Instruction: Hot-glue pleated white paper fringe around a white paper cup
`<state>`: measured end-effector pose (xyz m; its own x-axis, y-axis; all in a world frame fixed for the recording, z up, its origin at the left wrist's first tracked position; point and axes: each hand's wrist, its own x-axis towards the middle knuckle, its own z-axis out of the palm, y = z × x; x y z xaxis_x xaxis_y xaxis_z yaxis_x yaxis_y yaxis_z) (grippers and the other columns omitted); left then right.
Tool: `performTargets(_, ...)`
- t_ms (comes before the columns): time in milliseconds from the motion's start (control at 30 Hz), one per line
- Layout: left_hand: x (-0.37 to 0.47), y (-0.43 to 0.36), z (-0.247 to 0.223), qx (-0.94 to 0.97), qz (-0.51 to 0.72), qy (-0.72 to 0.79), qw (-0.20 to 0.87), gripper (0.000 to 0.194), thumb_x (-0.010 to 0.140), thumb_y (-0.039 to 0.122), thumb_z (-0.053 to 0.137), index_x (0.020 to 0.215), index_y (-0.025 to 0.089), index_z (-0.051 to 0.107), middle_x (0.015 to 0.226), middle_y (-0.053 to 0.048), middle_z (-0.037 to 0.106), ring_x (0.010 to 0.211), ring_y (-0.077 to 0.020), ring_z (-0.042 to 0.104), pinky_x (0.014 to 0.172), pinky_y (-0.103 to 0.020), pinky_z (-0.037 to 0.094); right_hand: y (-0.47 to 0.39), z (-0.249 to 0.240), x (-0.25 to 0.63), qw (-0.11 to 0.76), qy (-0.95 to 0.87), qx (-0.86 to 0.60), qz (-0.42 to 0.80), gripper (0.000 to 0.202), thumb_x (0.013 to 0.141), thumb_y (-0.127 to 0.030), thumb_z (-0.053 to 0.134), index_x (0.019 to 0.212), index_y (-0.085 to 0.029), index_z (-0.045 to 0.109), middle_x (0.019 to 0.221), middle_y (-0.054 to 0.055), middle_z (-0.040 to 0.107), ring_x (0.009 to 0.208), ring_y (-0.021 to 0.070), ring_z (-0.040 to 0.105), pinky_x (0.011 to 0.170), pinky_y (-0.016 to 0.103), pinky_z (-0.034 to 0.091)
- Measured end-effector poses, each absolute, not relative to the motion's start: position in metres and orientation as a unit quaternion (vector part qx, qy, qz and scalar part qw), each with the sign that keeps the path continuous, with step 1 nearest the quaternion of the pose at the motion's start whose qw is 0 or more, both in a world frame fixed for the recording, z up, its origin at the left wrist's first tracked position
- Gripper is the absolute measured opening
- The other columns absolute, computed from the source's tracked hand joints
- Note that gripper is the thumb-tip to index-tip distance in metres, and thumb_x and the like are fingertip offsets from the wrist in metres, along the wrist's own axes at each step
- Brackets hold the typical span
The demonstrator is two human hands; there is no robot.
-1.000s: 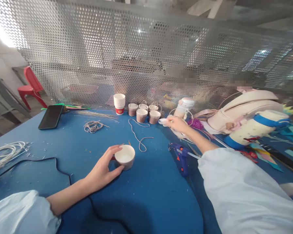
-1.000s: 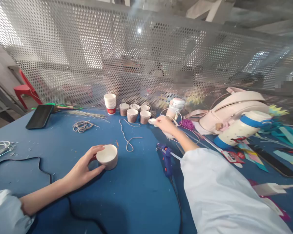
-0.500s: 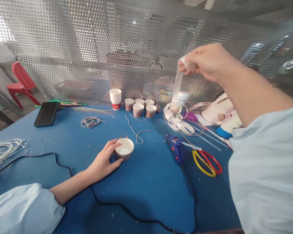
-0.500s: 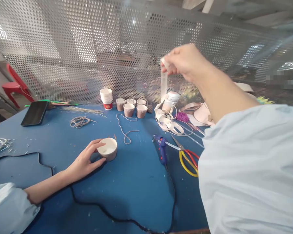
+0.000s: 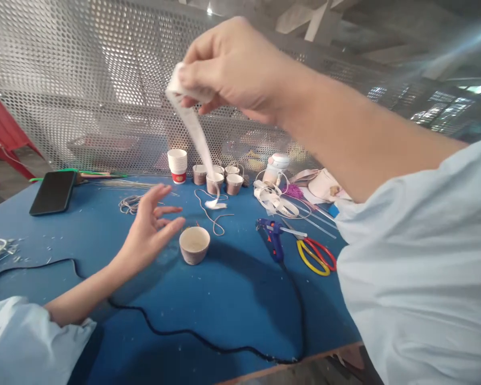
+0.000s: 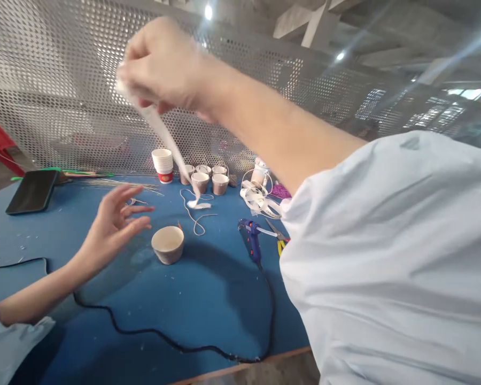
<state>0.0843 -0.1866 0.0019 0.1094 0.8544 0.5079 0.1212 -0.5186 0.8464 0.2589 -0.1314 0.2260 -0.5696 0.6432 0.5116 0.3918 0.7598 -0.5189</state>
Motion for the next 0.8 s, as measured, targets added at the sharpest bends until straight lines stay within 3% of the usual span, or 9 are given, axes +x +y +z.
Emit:
performTargets(33, 0.088, -0.183, 0.013, 0.642, 0.589, 0.347, 0.346, 0.068, 0.076, 0.031, 0.071, 0.133, 0.036, 0.035, 0.146, -0.008, 0.038, 0.095, -0.0204, 0.067, 0.065, -0.032, 0.06, -0.142, 0.221, 0.251, 0.335, -0.88, -0.276, 0.194, 0.013, 0.087, -0.012, 0.059, 0.075, -0.008, 0.063, 0.059, -0.008, 0.057, 0.064, 0.006, 0.061, 0.066, 0.023, 0.056)
performTargets(100, 0.096, -0.175, 0.034, 0.611, 0.608, 0.33, 0.385, 0.064, 0.073, 0.031, 0.074, 0.128, 0.033, 0.042, 0.131, -0.007, 0.053, 0.08, -0.0178, 0.069, 0.056, -0.029, 0.057, -0.161, 0.213, 0.24, 0.269, -0.904, -0.231, 0.241, 0.015, 0.089, -0.012, 0.058, 0.075, -0.01, 0.063, 0.055, -0.01, 0.053, 0.06, 0.0031, 0.055, 0.059, 0.015, 0.05)
performTargets(167, 0.1, -0.168, 0.048, 0.597, 0.586, 0.349, 0.422, 0.04, 0.075, 0.031, 0.071, 0.112, 0.022, 0.057, 0.098, -0.005, 0.067, 0.067, -0.0168, 0.067, 0.055, -0.029, 0.056, -0.171, 0.207, 0.24, 0.229, -0.91, -0.246, 0.244, 0.019, 0.09, -0.011, 0.057, 0.071, -0.01, 0.063, 0.055, -0.01, 0.052, 0.057, 0.0012, 0.051, 0.055, 0.011, 0.043)
performTargets(233, 0.098, -0.161, 0.054, 0.583, 0.583, 0.379, 0.42, 0.022, 0.078, 0.033, 0.066, 0.092, 0.016, 0.064, 0.074, -0.003, 0.065, 0.061, -0.0156, 0.065, 0.055, -0.029, 0.054, -0.17, 0.202, 0.25, 0.231, -0.902, -0.277, 0.237, 0.02, 0.089, -0.011, 0.057, 0.07, -0.011, 0.063, 0.055, -0.01, 0.055, 0.056, 0.001, 0.051, 0.054, 0.012, 0.042)
performTargets(367, 0.082, -0.141, 0.049, 0.601, 0.529, 0.472, 0.368, 0.018, 0.077, 0.031, 0.062, 0.087, 0.016, 0.066, 0.08, -0.004, 0.068, 0.057, -0.0122, 0.06, 0.048, -0.022, 0.045, -0.139, 0.187, 0.292, 0.278, -0.852, -0.373, 0.239, 0.022, 0.086, -0.015, 0.063, 0.064, -0.015, 0.063, 0.062, -0.005, 0.064, 0.061, 0.0063, 0.06, 0.061, 0.018, 0.051)
performTargets(467, 0.07, -0.121, 0.038, 0.661, 0.386, 0.555, 0.326, 0.02, 0.073, 0.032, 0.061, 0.082, 0.016, 0.066, 0.069, -0.002, 0.064, 0.047, -0.0101, 0.051, 0.042, -0.021, 0.037, -0.107, 0.167, 0.329, 0.296, -0.762, -0.477, 0.324, 0.016, 0.082, -0.015, 0.067, 0.067, -0.016, 0.063, 0.068, 0.002, 0.067, 0.062, 0.0129, 0.066, 0.063, 0.027, 0.056)
performTargets(600, 0.066, -0.098, 0.025, 0.706, 0.241, 0.589, 0.311, 0.023, 0.068, 0.035, 0.061, 0.081, 0.017, 0.067, 0.072, -0.003, 0.066, 0.047, -0.013, 0.055, 0.039, -0.023, 0.035, -0.072, 0.139, 0.374, 0.326, -0.686, -0.55, 0.347, 0.007, 0.087, -0.018, 0.061, 0.081, -0.016, 0.064, 0.084, 0.008, 0.071, 0.072, 0.0156, 0.069, 0.066, 0.028, 0.058)
performTargets(700, 0.067, -0.084, 0.02, 0.723, 0.195, 0.609, 0.26, 0.025, 0.073, 0.042, 0.056, 0.073, 0.019, 0.067, 0.053, 0.001, 0.059, 0.044, -0.0145, 0.054, 0.043, -0.024, 0.036, -0.051, 0.115, 0.407, 0.241, -0.703, -0.61, 0.276, 0.027, 0.097, -0.033, 0.043, 0.089, -0.018, 0.064, 0.099, 0.009, 0.071, 0.081, 0.0137, 0.069, 0.071, 0.026, 0.057)
performTargets(800, 0.066, -0.073, 0.017, 0.748, 0.164, 0.617, 0.18, 0.034, 0.078, 0.048, 0.05, 0.073, 0.021, 0.07, 0.048, 0.001, 0.055, 0.049, -0.0169, 0.055, 0.053, -0.026, 0.04, -0.037, 0.085, 0.437, 0.17, -0.693, -0.661, 0.233, 0.027, 0.095, -0.035, 0.05, 0.09, -0.013, 0.065, 0.1, 0.013, 0.07, 0.084, 0.0187, 0.068, 0.073, 0.032, 0.057)
